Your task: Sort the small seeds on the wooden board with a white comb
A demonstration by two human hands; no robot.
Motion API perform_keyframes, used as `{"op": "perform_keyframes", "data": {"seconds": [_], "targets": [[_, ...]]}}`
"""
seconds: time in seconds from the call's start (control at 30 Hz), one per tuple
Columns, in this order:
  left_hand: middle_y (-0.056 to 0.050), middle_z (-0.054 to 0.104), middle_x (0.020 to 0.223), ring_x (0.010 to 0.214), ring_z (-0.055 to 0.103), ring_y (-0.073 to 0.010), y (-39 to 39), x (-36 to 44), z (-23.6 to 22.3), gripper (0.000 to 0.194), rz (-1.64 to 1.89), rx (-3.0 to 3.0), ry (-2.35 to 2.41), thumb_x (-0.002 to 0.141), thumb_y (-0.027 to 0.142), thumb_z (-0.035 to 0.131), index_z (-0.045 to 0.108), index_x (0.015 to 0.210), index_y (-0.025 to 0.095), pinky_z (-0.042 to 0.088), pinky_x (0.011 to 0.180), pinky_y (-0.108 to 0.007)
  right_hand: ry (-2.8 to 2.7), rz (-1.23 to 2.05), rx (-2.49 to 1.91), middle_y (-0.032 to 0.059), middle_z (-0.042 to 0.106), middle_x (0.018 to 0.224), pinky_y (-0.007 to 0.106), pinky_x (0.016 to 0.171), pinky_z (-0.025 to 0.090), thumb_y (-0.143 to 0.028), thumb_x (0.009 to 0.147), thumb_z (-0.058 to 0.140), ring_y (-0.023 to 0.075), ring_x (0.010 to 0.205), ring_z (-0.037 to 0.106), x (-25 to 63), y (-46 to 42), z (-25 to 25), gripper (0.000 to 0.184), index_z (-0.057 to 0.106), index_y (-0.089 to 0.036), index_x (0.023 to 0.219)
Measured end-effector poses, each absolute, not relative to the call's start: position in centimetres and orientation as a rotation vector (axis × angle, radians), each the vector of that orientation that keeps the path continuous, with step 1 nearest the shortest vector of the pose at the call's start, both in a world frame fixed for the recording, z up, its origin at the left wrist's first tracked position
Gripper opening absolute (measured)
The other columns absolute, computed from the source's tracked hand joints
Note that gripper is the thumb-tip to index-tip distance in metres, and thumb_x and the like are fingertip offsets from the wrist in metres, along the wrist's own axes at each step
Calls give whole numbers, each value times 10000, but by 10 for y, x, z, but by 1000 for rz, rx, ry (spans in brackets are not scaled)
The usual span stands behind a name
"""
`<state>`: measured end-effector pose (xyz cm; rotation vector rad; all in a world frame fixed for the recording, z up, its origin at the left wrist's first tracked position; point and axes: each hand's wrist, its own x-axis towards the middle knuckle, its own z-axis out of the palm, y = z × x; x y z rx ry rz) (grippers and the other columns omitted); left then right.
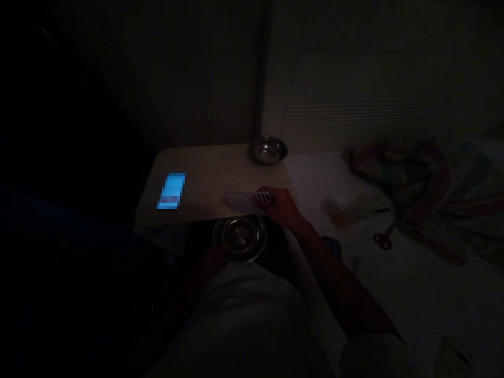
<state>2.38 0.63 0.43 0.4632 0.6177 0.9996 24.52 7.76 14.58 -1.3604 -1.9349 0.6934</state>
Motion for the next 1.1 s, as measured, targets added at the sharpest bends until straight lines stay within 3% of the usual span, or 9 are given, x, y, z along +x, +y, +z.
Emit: {"op": "perform_keyframes", "data": {"seconds": [0.37,0.5,0.8,0.93,1.1], "targets": [[-109,571,1284,1279,399,-344,8,24,-15,731,1022,356,581,562,131,731,521,1261,165,318,1051,-484,-1997,733,-1356,16,654,703,234,577,394,-231,725,593,145,622,567,248,73,149,145,663,-152,824],[-119,590,1257,1267,413,-347,6,22,-18,703,1013,340,623,576,135,721,525,1251,150,314,1048,-498,-1813,608,-1397,23,655,716,246,574,405,-276,715,615,151,619,567,257,79,144,174,657,-150,829],[-94,697,1045,1163,526,-340,4,19,-26,451,980,286,788,613,142,731,647,1057,152,326,1035,-496,-1545,312,-1484,38,676,746,282,641,451,-315,733,578,187,687,604,263,108,110,204,654,-164,847],[-100,708,998,1171,515,-352,-1,16,-17,347,968,333,774,631,156,721,685,976,154,306,1046,-492,-1571,301,-1513,49,683,742,284,633,450,-304,739,563,191,677,604,255,126,108,203,660,-162,848],[-85,696,1050,1237,457,-337,-7,9,-9,352,993,422,751,591,114,733,698,931,199,297,1069,-448,-1667,258,-1531,72,699,800,301,650,453,-280,752,564,207,710,621,240,136,113,214,674,-161,892]]}}
